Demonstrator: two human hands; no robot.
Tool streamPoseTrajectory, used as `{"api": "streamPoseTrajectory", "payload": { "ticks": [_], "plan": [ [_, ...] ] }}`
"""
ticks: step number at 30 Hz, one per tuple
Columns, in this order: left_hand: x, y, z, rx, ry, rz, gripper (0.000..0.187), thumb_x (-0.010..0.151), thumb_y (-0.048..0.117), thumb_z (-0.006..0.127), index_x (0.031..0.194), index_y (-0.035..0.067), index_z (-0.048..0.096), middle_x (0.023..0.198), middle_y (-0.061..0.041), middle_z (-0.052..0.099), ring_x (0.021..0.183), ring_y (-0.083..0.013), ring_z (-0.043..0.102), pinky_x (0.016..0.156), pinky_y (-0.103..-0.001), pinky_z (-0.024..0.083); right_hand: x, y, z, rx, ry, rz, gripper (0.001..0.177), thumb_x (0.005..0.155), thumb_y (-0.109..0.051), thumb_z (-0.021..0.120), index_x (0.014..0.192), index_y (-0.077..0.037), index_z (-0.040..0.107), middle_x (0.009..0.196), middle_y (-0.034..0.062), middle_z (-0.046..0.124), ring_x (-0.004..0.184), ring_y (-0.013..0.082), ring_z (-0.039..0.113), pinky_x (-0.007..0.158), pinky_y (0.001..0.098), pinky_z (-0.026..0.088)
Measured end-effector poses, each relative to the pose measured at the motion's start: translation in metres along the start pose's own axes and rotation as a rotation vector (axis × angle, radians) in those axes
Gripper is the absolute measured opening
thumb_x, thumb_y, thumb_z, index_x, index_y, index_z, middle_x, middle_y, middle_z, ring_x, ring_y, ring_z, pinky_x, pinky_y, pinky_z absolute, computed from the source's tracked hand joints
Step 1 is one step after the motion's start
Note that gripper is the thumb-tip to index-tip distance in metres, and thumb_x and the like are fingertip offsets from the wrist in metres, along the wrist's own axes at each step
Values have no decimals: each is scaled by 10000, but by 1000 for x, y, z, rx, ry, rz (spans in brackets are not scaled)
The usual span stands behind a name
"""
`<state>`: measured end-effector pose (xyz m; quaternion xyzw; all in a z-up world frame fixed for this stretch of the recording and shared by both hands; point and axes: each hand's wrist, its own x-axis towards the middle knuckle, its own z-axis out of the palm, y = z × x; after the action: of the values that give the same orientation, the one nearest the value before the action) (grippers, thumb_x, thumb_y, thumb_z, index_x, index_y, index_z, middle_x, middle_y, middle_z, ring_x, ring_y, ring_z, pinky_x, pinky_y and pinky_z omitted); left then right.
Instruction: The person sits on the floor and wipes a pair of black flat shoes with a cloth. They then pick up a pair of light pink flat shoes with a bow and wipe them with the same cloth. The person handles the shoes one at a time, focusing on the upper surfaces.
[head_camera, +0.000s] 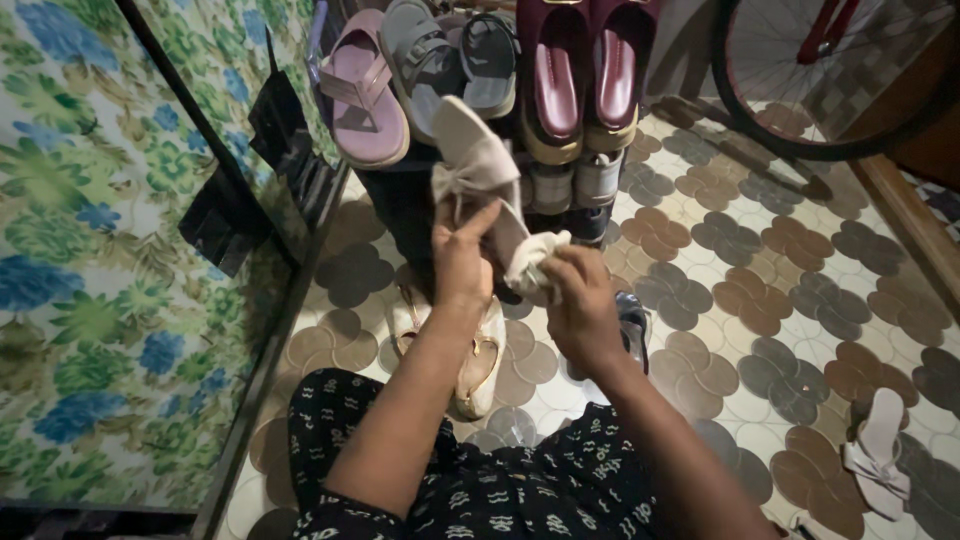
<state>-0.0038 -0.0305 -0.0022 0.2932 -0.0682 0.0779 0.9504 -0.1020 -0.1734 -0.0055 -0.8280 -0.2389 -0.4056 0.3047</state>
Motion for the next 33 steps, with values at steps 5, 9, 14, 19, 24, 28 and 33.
{"api": "streamPoseTrajectory", "payload": {
  "ticks": [5,9,14,19,24,28,33],
  "plan": [
    [11,17,-18,-52,23,9,523,837,49,782,1316,102,579,1154,-34,676,1020,-200,670,864,-368,564,-38,14,7,4,-78,-32,385,784,81,732,1127,-67,638,1099,148,613,1016,341,625,826,397,536],
    [8,21,-20,-59,25,-54,502,889,100,793,1336,87,565,1103,-31,648,937,-184,646,787,-364,558,-50,37,10,246,-50,460,354,840,80,595,1165,-59,578,1165,156,614,977,284,641,757,368,555],
    [-8,-6,-14,17,-60,-164,600,822,153,820,1353,102,546,1055,-48,629,854,-190,636,739,-357,548,-51,54,6,587,159,977,202,1013,-24,549,1210,-65,535,1038,100,614,872,186,594,714,312,490],
    [-27,-80,-45,428,-168,-328,674,812,200,842,1396,122,514,1173,14,609,1004,-93,614,879,-251,494,-90,107,15,274,144,996,255,921,-28,624,1175,-24,610,1007,88,700,854,145,652,728,304,524],
    [-36,-181,-115,735,-242,-459,479,829,209,815,1253,44,666,988,-74,616,861,-179,568,746,-332,473,-180,169,19,235,83,1387,270,910,-73,653,1177,-42,621,929,99,705,740,199,646,625,365,513],
    [-42,-246,-155,829,-209,-507,408,760,183,771,1145,80,682,994,-45,733,904,-173,675,803,-323,532,-243,203,45,376,73,1522,254,894,-86,698,1143,-41,674,928,102,728,763,202,678,624,365,540],
    [-32,-305,-191,973,-92,-512,469,706,179,808,1141,55,682,998,-86,731,908,-208,683,807,-349,542,-261,220,48,467,96,1595,256,873,-99,708,1109,-9,666,868,138,721,705,269,688,610,398,552]
  ]
}}
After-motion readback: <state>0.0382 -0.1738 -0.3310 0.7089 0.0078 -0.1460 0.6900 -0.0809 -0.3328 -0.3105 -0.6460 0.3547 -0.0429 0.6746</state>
